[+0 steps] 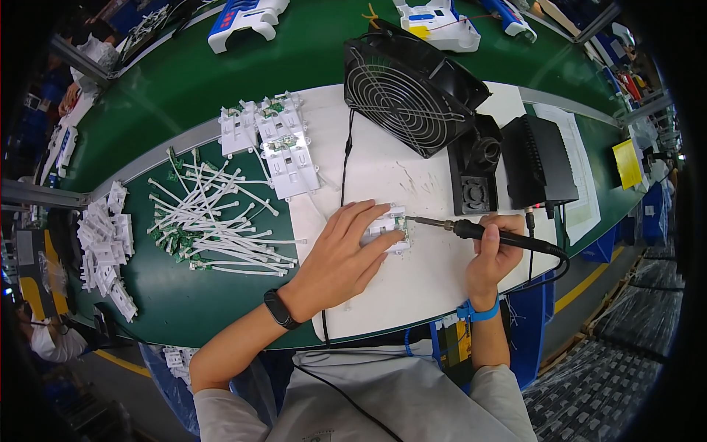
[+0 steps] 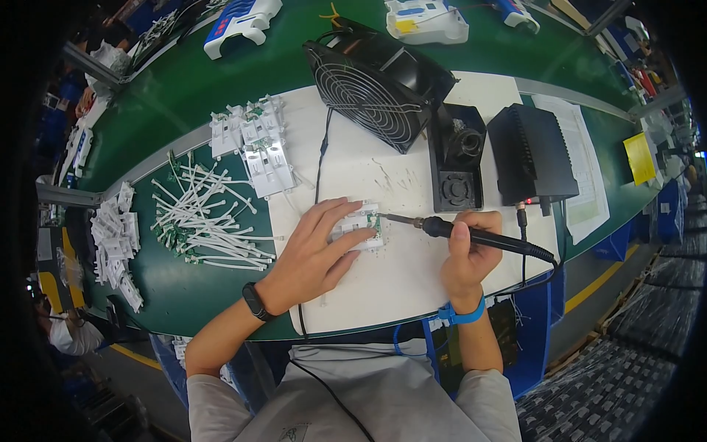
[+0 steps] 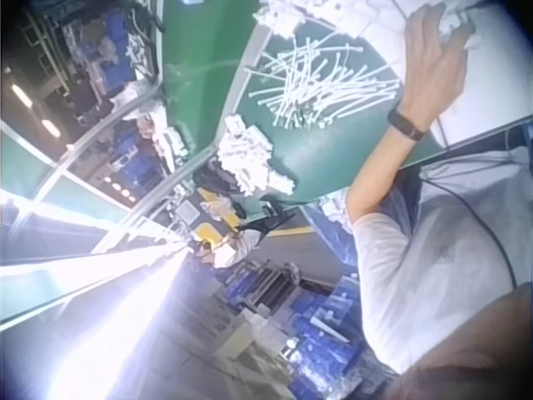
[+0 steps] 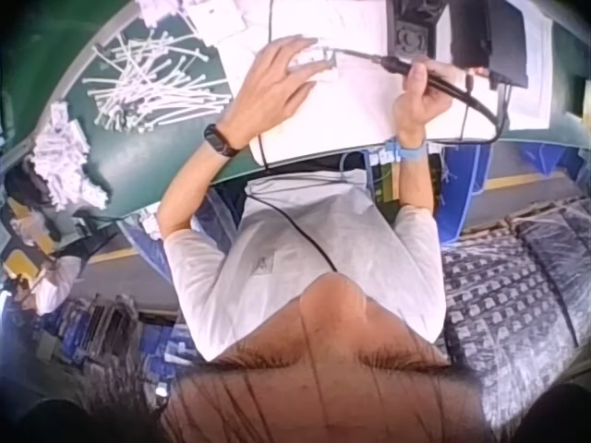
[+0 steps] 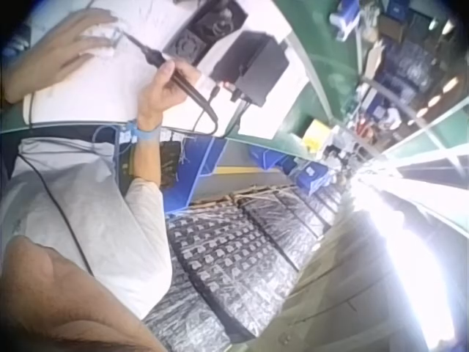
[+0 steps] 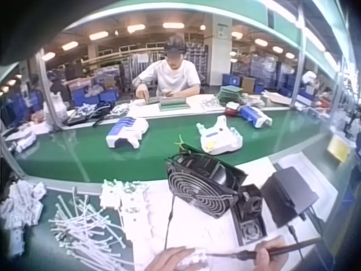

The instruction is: Soldering wires to electronic components on small circuit boards as part of a lighting fixture assembly line.

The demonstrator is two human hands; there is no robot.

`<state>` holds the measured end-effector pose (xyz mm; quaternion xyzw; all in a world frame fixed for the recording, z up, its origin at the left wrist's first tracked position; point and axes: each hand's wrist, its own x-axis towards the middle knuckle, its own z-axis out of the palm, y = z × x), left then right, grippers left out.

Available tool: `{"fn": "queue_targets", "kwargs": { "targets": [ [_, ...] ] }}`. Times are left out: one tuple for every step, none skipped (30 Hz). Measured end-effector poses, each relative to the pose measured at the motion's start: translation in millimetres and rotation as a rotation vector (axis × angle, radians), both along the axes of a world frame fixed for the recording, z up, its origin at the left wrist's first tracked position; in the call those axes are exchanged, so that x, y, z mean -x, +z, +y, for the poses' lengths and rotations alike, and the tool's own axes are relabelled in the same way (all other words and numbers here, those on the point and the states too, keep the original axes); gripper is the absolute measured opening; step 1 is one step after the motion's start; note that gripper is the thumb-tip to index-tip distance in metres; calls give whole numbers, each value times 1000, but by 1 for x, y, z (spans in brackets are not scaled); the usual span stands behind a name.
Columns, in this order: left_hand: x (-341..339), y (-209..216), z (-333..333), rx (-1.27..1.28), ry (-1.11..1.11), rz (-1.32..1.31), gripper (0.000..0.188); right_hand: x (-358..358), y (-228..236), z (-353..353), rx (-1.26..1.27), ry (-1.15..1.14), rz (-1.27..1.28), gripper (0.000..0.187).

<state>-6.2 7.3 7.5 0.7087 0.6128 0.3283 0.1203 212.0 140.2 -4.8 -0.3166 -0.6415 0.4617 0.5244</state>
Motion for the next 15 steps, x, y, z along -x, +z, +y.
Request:
{"fn": "queue_targets", "kwargs": {
  "targets": [
    [0,0,0,0,0,1,36,0,0,0,0,-1,0,14],
    [0,0,0,0,-2,2,36,0,0,1,-4,13,-4,14],
    [0,0,0,2,0,3,36,1,-1,1,-9,28,-7,15],
    [0,0,0,4,2,4,36,1,-2,1,-9,26,-7,15],
    [0,0,1,3,0,5,36,0,-3,1,-12,16,-2,15],
    [-1,-1,1,4,2,4,36,0,-3,1,-14,5,3,15],
    [-1,-1,1,6,4,3,36,1,-2,0,-15,3,4,15],
    [-1,0,1,5,2,4,36,2,0,-1,-2,15,1,14],
    [-1,0,1,6,4,-1,36,2,1,-1,10,26,-2,14],
    [-1,0,1,6,6,-6,36,2,0,-1,10,24,-1,14],
    [-1,1,1,6,4,-5,36,1,-2,0,-14,-8,13,14],
    [-1,1,1,5,6,2,36,0,-2,0,-37,-40,28,13],
    [-1,2,1,5,7,8,36,0,-2,0,-38,-42,30,13],
    [-2,2,2,4,3,9,36,0,-1,1,-27,-68,40,13],
    [-1,1,2,-3,3,22,37,0,-1,1,-17,-95,52,13]
  ]
}}
